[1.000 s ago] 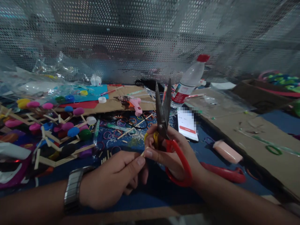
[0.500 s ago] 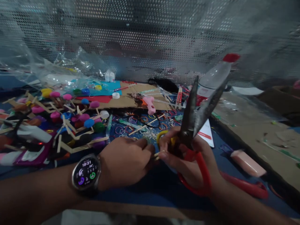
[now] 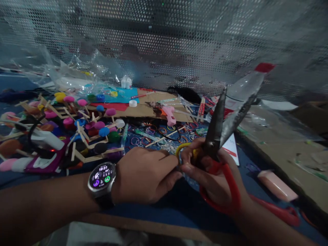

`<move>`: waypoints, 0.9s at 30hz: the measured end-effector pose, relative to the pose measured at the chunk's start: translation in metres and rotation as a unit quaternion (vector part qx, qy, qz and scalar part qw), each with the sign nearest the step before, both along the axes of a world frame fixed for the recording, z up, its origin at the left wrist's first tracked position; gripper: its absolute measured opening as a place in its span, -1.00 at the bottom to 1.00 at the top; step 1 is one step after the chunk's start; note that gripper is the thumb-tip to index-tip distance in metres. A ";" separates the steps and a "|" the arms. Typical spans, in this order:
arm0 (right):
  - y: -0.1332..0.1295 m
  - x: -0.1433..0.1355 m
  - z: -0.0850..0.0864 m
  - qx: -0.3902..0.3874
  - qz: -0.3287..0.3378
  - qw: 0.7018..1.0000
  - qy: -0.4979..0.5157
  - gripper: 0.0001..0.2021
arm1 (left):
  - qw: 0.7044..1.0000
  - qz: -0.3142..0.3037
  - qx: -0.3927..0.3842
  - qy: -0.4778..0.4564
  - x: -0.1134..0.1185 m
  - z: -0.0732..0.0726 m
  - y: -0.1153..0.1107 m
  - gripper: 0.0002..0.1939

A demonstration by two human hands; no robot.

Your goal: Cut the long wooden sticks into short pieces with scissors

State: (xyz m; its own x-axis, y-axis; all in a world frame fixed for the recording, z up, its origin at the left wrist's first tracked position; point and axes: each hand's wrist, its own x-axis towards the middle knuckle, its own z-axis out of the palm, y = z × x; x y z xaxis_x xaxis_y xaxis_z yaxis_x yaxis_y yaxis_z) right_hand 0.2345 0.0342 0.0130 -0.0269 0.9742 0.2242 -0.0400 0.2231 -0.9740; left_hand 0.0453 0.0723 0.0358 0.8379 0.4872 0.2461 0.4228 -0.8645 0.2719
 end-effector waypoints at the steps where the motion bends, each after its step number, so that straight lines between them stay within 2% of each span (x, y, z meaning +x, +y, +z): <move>1: 0.001 0.000 0.001 -0.001 0.002 1.000 -0.001 -0.73 | 0.999 -0.003 -0.026 -0.020 0.000 -0.001 0.000 -0.73; 6: 0.003 0.000 0.003 -0.013 0.025 1.000 0.008 -0.71 | 0.985 -0.016 -0.146 -0.087 0.001 -0.002 -0.003 -0.74; 11: 0.002 0.001 0.002 -0.038 0.047 0.997 0.046 -0.65 | 0.957 -0.018 -0.266 -0.118 0.004 0.002 -0.004 -0.75; 14: 0.002 0.002 0.001 -0.042 0.047 0.997 0.052 -0.61 | 0.938 0.007 -0.321 -0.127 0.003 0.003 -0.004 -0.71; 19: 0.003 0.003 -0.001 -0.005 -0.006 0.999 0.032 -0.64 | 0.891 0.062 -0.419 -0.164 0.004 0.000 -0.004 -0.64; 22: 0.003 0.002 -0.001 0.017 -0.027 0.999 0.024 -0.66 | 0.879 0.064 -0.439 -0.176 0.004 -0.002 -0.003 -0.62; 27: 0.004 0.001 0.000 0.030 -0.017 0.999 0.026 -0.70 | 0.908 0.054 -0.388 -0.150 0.005 -0.001 -0.002 -0.65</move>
State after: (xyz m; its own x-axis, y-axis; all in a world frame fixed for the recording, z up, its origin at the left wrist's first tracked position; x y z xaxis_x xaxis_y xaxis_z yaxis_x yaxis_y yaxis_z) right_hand 0.2359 0.0380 0.0131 0.0199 0.9589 0.2831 -0.0824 0.2837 -0.9554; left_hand 0.0499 0.0707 0.0351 0.7276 0.6860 0.0026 0.2996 -0.3212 0.8984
